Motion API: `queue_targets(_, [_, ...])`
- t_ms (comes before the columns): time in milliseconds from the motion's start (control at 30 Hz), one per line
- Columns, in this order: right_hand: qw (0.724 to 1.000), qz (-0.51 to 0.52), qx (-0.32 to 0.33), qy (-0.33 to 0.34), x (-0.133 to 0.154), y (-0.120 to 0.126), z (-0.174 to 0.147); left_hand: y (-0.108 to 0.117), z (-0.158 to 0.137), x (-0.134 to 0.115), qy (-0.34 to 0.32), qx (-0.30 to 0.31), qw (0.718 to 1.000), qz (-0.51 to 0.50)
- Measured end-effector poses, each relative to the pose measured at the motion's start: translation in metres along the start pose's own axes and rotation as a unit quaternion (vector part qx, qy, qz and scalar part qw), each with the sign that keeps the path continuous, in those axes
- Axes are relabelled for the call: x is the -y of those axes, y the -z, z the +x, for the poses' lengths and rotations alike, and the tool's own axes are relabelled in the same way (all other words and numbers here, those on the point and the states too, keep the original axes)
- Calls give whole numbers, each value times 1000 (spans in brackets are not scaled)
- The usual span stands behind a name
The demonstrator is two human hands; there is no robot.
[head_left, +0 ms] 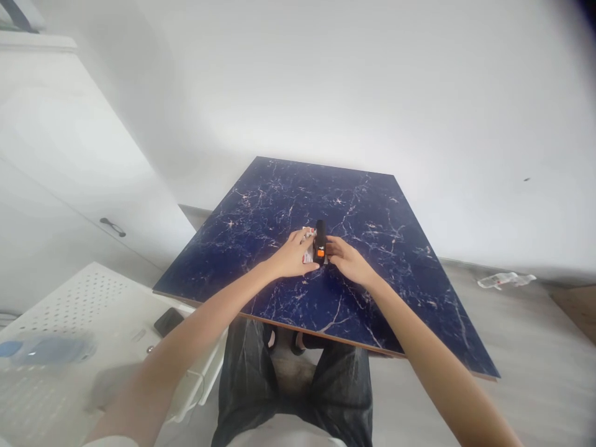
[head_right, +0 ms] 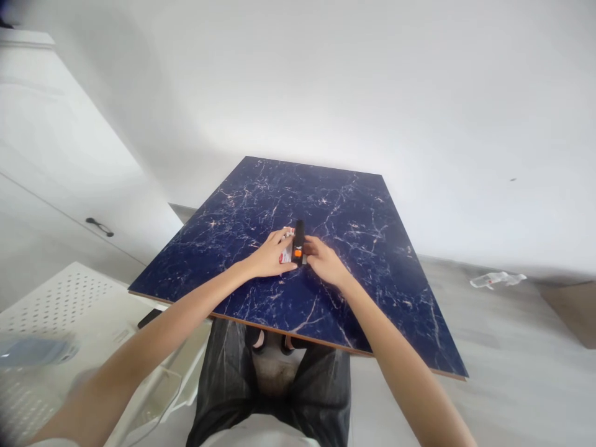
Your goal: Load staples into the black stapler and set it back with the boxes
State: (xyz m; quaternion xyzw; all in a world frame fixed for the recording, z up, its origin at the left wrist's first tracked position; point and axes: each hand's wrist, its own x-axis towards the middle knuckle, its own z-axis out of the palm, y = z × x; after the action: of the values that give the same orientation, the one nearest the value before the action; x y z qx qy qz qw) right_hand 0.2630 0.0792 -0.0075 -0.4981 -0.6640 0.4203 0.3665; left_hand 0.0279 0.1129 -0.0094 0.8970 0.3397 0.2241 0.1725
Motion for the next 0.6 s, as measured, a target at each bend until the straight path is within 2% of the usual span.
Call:
queue_targets(167, [999, 41, 14, -6, -1, 13, -35, -20, -3, -25, -12, 3, 1000, -4])
queue_targets(267, [999, 48, 17, -8, 3, 18, -39, -18, -2, -26, -7, 4, 1000, 16])
queue_targets(367, [1000, -4, 17, 0, 7, 30, -32, -4, 3, -25, 13, 1, 999, 32])
queue_targets(467, [999, -50, -4, 2, 10, 47, -23, 6, 11, -36, 25, -38, 998, 37])
queue_targets(533, [997, -81, -17, -2, 11, 54, -20, 4, 17, -51, 21, -67, 996, 46])
queue_targets(600, [992, -122, 6, 12, 13, 55, -22, -2, 22, -64, 23, -77, 995, 66])
